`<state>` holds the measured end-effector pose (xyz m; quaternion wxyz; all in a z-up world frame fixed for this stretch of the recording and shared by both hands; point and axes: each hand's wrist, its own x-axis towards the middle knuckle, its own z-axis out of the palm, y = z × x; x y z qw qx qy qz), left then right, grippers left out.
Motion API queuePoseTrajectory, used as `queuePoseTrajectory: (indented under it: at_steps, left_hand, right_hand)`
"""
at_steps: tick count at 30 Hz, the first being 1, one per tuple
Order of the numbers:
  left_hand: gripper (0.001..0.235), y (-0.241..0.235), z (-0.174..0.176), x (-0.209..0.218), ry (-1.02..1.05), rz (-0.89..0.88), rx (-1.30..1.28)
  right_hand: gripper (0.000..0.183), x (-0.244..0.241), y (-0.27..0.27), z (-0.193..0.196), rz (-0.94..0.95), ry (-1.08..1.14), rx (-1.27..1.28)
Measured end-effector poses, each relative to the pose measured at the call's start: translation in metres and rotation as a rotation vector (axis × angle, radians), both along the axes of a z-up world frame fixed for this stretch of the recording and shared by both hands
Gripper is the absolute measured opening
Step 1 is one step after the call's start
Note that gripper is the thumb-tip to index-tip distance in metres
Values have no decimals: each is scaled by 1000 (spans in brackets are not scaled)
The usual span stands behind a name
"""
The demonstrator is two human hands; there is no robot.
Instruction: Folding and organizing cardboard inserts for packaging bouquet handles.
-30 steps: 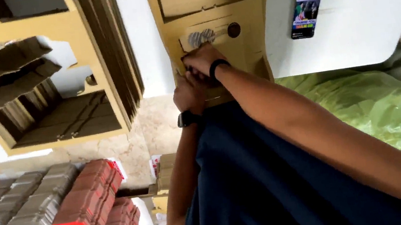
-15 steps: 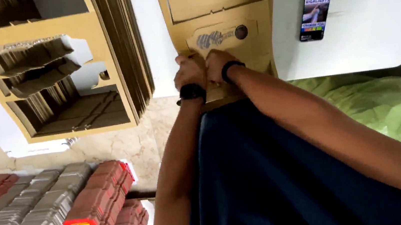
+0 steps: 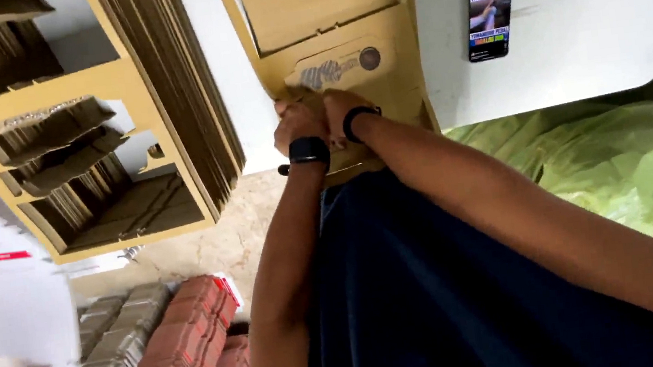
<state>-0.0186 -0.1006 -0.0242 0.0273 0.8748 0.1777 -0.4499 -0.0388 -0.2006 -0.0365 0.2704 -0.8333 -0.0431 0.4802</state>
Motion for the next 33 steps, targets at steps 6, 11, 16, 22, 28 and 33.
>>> queuePoseTrajectory:
  at_steps: [6,11,16,22,28,33]
  left_hand:
    - [60,2,-20,-6,-18,-59,61]
    - [62,0,-31,-6,-41,-7,87]
    - [59,1,-24,14,-46,12,43]
    - [51,49,-23,12,-57,131,-142]
    - [57,56,42,43,-82,58,-225]
    - [48,50,25,44,-70,3,-313]
  right_hand:
    - [18,-2,9,-40,65,1,-101]
    - [27,2,4,-51,50,11,-84]
    - [30,21,-2,-19,-47,105,5]
    - [26,33,-11,10,-214,201,154]
    - [38,28,2,-32,-557,301,209]
    - [58,32,11,-22,-815,327,130]
